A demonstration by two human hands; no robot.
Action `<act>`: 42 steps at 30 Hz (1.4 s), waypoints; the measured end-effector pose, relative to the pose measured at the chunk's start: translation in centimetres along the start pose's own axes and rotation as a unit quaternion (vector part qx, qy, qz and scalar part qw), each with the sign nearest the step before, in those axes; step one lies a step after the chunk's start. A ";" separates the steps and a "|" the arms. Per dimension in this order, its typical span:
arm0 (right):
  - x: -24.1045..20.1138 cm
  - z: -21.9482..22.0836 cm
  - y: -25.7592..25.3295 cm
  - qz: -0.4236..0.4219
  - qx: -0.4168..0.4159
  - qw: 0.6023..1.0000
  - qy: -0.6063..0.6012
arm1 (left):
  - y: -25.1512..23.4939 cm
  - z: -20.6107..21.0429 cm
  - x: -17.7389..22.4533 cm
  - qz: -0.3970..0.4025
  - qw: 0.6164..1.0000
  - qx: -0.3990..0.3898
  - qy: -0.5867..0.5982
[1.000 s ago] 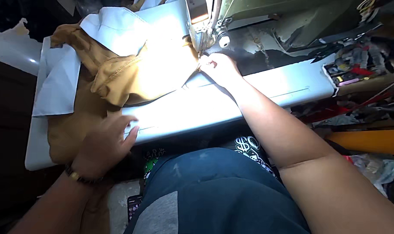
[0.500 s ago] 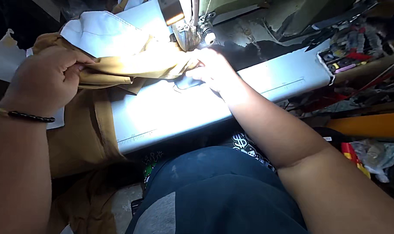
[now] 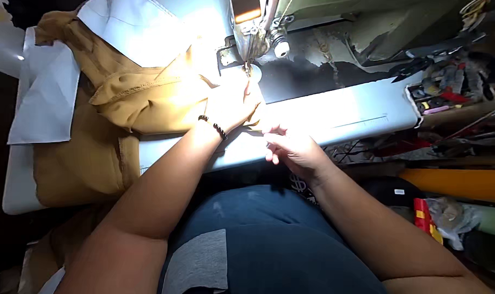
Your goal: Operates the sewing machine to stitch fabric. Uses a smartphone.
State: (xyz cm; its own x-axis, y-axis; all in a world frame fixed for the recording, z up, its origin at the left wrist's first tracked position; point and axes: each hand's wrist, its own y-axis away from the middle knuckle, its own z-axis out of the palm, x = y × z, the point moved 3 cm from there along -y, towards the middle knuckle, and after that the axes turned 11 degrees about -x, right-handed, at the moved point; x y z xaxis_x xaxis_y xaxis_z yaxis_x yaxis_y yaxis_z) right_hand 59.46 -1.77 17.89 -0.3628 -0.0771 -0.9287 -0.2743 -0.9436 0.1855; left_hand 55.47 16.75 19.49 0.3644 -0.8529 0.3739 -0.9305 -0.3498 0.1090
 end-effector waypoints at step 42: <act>-2.4 -4.1 -8.0 -0.283 -0.053 0.703 0.651 | 0.5 0.7 -3.8 0.219 0.975 -0.005 0.030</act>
State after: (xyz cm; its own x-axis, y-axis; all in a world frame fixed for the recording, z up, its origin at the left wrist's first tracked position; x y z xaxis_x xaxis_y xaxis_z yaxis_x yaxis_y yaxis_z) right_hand 66.15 4.70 17.33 0.9181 0.1561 -0.3642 0.0467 -0.9553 -0.2919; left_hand 53.67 19.54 17.50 -0.0711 -0.8951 0.4401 -0.9968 0.0475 -0.0646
